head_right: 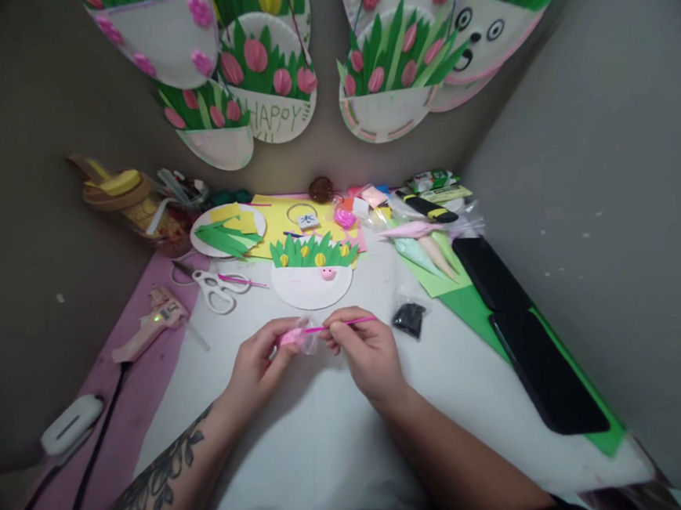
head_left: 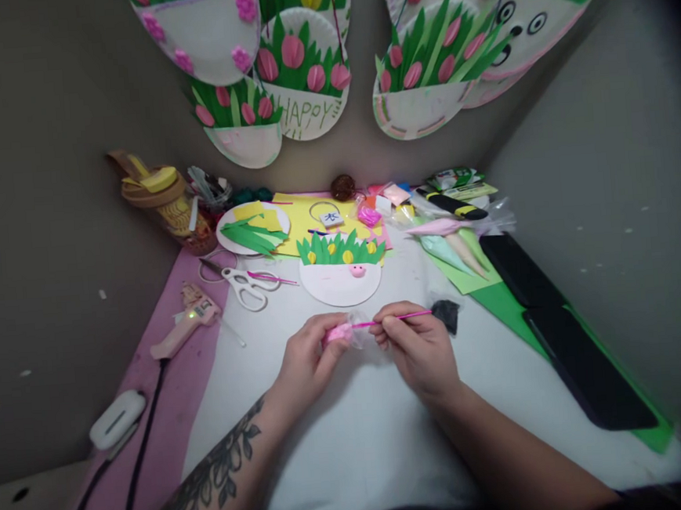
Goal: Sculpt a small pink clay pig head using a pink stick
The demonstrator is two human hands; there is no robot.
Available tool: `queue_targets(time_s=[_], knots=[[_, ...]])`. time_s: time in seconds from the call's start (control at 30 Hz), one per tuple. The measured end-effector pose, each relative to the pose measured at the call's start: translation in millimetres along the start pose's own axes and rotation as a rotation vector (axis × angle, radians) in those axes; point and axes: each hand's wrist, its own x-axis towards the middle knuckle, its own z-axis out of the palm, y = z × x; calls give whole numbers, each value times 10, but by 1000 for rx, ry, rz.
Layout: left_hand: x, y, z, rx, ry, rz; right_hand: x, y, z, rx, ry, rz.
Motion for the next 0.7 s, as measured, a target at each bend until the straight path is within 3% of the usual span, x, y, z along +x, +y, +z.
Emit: queue_targets(time_s=[0.37,0.7], knots=[[29,-7,-6,22,44,125,46,-47,104,190,6,237],[22,-33,6,50,48,150,47,-33,124,169,-6,232]])
